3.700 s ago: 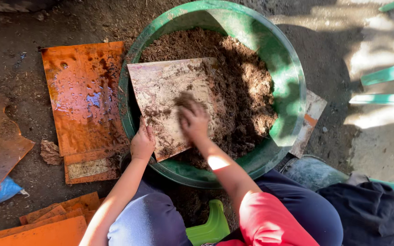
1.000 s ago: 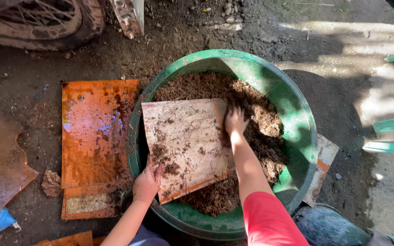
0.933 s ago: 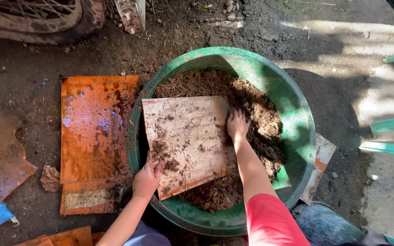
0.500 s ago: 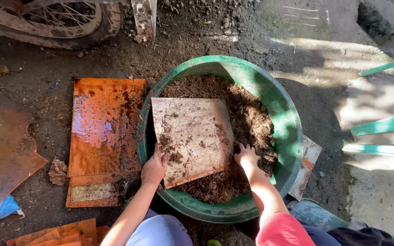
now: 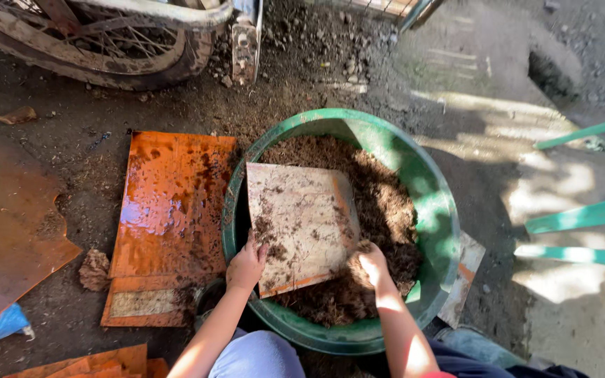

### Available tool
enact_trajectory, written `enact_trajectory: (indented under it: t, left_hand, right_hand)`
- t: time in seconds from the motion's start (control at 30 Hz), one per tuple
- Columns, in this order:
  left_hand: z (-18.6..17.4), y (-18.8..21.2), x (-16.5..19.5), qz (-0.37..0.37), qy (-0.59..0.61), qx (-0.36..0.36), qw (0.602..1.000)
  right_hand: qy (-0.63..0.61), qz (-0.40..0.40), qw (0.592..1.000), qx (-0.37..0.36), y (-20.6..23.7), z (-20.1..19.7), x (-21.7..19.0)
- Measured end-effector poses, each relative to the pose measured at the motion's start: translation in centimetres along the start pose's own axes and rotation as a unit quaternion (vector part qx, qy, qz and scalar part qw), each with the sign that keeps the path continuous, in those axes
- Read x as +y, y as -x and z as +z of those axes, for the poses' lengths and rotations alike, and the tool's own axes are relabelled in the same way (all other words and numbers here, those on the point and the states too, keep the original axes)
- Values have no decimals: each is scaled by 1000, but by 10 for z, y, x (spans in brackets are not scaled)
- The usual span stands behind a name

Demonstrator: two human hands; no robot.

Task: The person scrubs flat orange tiles with a handful of fibrous material taken from a green basin. They wipe both sides of each tile, then place it aside and repeat the process with the next tile.

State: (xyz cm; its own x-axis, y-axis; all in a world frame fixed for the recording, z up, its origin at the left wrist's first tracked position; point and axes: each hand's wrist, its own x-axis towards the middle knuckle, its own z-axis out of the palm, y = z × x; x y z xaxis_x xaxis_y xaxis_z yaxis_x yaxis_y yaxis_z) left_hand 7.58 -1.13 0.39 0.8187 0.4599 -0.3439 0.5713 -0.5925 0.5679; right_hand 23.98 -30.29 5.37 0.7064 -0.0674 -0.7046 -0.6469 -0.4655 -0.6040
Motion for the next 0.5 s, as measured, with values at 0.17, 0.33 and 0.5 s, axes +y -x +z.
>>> enact_trajectory:
  t: [0.17,0.33,0.5]
  left_hand:
    - [-2,3,3,25,-39,16,999]
    - [2,-1,0,15,-99,-16,995]
    - [3,-4,0,31,-62,41,997]
  right_hand:
    - [-9,-82,994,-71,56,74,-57]
    - [301,-430,851,-10,77,147,-26]
    - [366,-537,759,49,31,191,-32]
